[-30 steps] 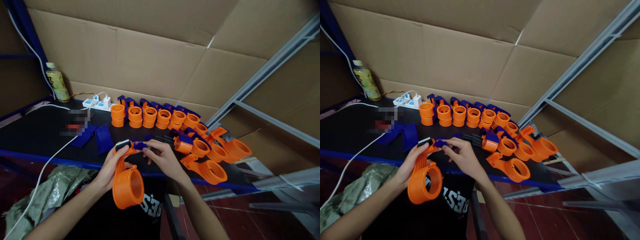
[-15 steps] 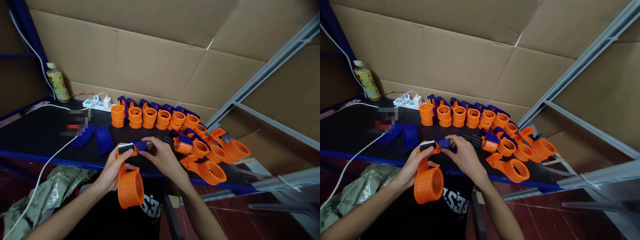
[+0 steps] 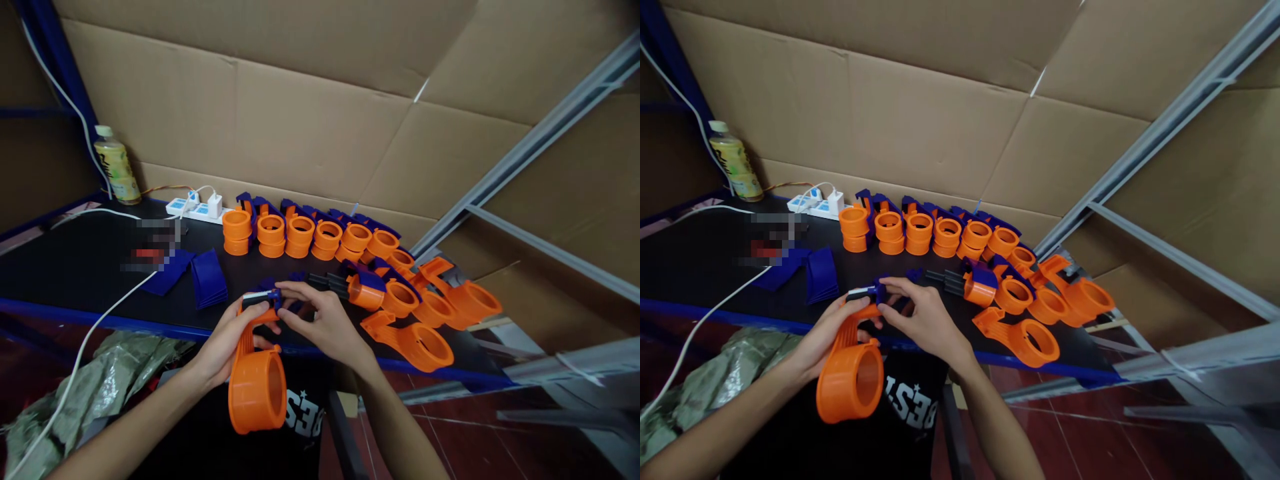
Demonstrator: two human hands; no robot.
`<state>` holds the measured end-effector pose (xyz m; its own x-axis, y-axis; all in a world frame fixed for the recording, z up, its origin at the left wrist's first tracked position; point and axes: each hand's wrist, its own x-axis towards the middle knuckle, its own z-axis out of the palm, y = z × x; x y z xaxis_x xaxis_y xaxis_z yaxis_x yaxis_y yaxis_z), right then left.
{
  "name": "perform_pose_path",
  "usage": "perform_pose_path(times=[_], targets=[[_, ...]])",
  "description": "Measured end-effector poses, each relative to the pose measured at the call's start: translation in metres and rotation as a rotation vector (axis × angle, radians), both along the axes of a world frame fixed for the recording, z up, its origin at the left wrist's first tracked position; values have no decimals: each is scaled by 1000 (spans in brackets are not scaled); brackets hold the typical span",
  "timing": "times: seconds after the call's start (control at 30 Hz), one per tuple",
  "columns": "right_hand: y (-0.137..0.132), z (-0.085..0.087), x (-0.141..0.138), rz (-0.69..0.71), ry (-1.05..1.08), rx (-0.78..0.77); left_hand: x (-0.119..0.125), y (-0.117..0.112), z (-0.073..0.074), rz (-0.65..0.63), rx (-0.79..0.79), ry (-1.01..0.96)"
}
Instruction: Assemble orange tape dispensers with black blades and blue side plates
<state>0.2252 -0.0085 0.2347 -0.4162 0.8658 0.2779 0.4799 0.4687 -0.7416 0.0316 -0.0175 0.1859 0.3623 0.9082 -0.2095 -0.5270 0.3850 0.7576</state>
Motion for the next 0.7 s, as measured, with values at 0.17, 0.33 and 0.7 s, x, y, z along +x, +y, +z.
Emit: perform_pose_path(times=[0.17,0.33,0.7], targets=[[0,-1,5,87,-79,-19,-5,1,1,-7,-38,-13],[-1,-4,9,111,-96,14,-7,0,0,-80,-67,27],[-8,-19,8,68,-141,227,-3,-7,8,-33,-25,115]])
